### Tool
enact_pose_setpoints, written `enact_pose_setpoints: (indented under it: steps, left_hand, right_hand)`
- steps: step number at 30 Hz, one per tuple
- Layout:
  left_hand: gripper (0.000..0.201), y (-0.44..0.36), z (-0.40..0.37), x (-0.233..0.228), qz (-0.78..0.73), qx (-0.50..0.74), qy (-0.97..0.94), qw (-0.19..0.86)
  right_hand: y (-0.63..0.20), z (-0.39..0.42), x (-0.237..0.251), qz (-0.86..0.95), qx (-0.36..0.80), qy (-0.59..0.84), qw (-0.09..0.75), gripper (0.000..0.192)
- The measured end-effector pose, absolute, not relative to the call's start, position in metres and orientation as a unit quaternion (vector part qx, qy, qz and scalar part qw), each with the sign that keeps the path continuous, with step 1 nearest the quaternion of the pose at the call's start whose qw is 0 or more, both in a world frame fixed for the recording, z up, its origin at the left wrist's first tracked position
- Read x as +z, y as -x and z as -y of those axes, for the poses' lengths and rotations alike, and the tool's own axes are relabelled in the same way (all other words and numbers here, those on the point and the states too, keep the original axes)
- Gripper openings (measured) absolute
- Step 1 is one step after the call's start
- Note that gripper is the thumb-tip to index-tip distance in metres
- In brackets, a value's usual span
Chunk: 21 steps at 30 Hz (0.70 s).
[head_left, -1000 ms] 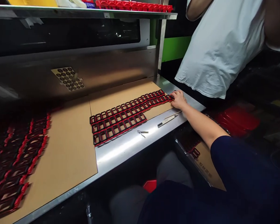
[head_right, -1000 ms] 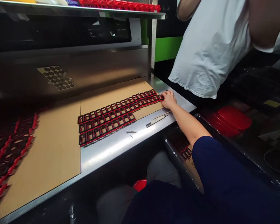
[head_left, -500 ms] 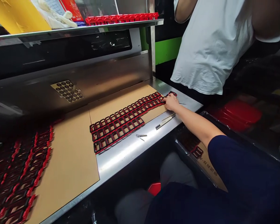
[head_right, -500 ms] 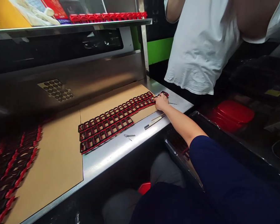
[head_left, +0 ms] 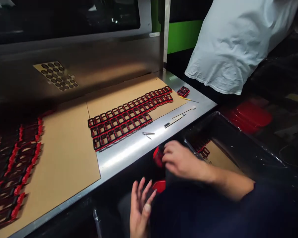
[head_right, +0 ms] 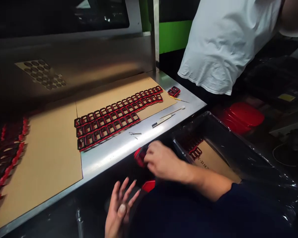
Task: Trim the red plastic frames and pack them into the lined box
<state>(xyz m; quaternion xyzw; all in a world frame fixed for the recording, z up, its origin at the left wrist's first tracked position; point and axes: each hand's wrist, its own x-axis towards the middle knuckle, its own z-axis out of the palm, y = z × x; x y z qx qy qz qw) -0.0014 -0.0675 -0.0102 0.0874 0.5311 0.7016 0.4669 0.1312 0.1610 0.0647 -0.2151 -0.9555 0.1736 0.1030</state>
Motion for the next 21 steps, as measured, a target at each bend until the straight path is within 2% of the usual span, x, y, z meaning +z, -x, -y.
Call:
enact_pose_setpoints:
  steps: [2, 4, 7, 13, 15, 18, 21]
  left_hand:
    - [0.073, -0.008, 0.046, -0.008, -0.497, 0.703, -0.010, 0.508]
    - [0.054, -0.009, 0.037, -0.003, -0.494, 0.697, 0.051, 0.517]
    - [0.036, -0.009, 0.040, 0.004, -0.457, 0.696, 0.093, 0.546]
    - [0.024, -0.018, 0.048, 0.002, -0.465, 0.674, 0.147, 0.555]
    - [0.024, -0.016, 0.051, 0.002, -0.459, 0.664, 0.157, 0.569]
    - [0.033, -0.012, 0.061, 0.005, -0.481, 0.656, 0.122, 0.568]
    - [0.042, -0.010, 0.077, 0.012, -0.536, 0.630, -0.037, 0.561]
  right_hand:
    - [-0.127, -0.117, 0.054, 0.970, 0.218, 0.091, 0.060, 0.010]
    - [-0.128, -0.092, 0.045, 0.964, 0.259, 0.037, 0.035, 0.017]
    - [-0.133, -0.081, 0.034, 0.947, 0.316, 0.040, 0.034, 0.023]
    - [-0.134, -0.076, 0.032, 0.945, 0.325, -0.010, -0.023, 0.030]
    - [-0.134, -0.079, 0.038, 0.936, 0.352, 0.003, -0.010, 0.036]
    - [-0.137, -0.095, 0.042, 0.869, 0.488, 0.073, 0.037, 0.033]
    - [-0.141, -0.109, 0.034, 0.718, 0.683, 0.126, 0.040, 0.026]
